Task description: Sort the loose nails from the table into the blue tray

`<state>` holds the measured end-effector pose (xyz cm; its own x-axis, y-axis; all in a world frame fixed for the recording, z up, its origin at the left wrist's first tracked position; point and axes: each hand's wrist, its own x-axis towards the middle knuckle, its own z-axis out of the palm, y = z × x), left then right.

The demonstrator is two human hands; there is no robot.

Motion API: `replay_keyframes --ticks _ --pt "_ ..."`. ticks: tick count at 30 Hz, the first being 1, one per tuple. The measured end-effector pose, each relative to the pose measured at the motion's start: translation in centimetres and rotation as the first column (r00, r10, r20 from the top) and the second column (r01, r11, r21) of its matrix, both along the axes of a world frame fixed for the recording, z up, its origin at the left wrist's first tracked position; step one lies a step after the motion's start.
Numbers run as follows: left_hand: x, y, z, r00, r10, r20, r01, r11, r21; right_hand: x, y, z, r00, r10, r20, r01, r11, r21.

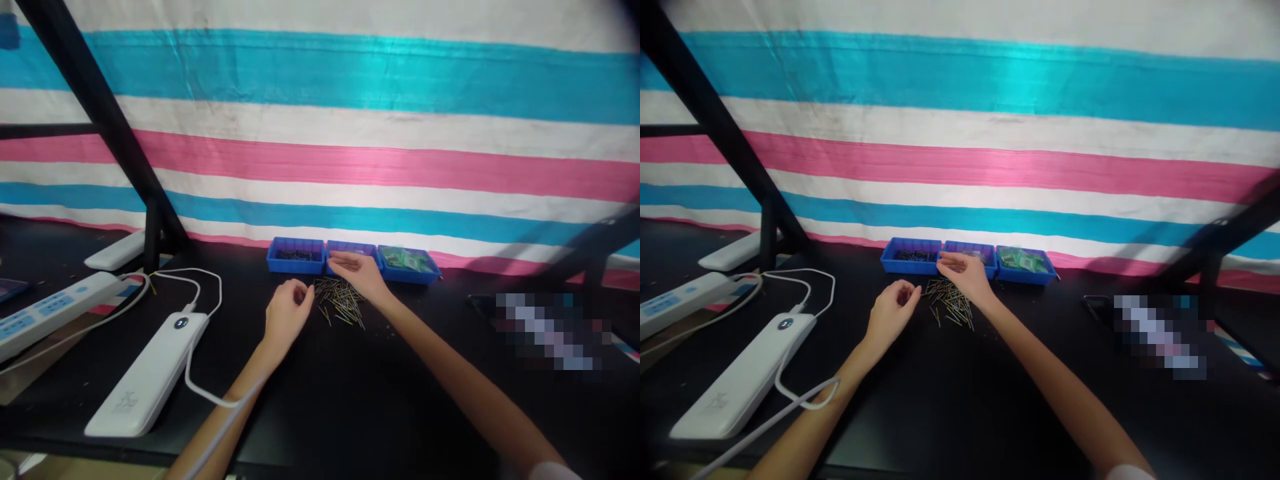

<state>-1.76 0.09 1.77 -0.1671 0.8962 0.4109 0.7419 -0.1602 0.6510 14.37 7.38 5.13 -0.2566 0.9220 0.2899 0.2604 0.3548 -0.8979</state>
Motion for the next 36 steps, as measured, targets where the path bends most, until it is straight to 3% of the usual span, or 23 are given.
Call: replay_keyframes --ticks 3,6,8,14,21,24,28,32,36 --pt "0.1 -0.3 0.2 0.979 -0.102 -0.178 0.087 0.992 -0.093 2.3 -2.6 -1.3 0.969 -0.043 0.244 0.010 0.991 0.132" --pt "0.1 -0.5 0.0 0.950 -0.183 -0.254 0.151 0.978 -0.140 3.9 -5.3 -2.7 0.859 -0.030 0.511 -0.096 0.971 0.218" --pt "0.2 -0.5 -0.4 0.930 -0.236 -0.282 0.192 0.965 -0.176 4.2 -6.5 -3.6 0.805 -0.063 0.590 -0.115 0.959 0.258" --pt "1.3 -0.5 -1.5 0.845 -0.476 -0.244 0.442 0.879 -0.180 3.6 -7.4 -5.3 0.795 -0.104 0.597 -0.124 0.936 0.328" --pt "1.9 -0.2 -1.1 0.824 -0.544 -0.159 0.523 0.838 -0.153 4.3 -7.0 -5.5 0.784 -0.198 0.589 -0.054 0.923 0.382" --pt "2.3 -0.4 -0.9 0.840 -0.537 -0.079 0.524 0.840 -0.138 5.5 -7.3 -4.9 0.846 -0.198 0.495 0.032 0.946 0.324" --pt "3.4 -1.2 -0.9 0.834 -0.542 0.102 0.550 0.831 -0.082 7.0 -8.1 -3.9 0.974 -0.056 0.219 0.042 0.997 0.066" --pt "4.1 -1.7 -0.7 0.790 -0.558 0.254 0.592 0.801 -0.082 7.3 -8.4 -3.8 0.998 -0.028 0.054 0.036 0.989 -0.144" --pt "3.9 -1.5 -0.4 0.786 -0.532 0.313 0.583 0.808 -0.090 7.1 -8.7 -3.6 1.000 0.015 0.024 -0.010 0.977 -0.211"
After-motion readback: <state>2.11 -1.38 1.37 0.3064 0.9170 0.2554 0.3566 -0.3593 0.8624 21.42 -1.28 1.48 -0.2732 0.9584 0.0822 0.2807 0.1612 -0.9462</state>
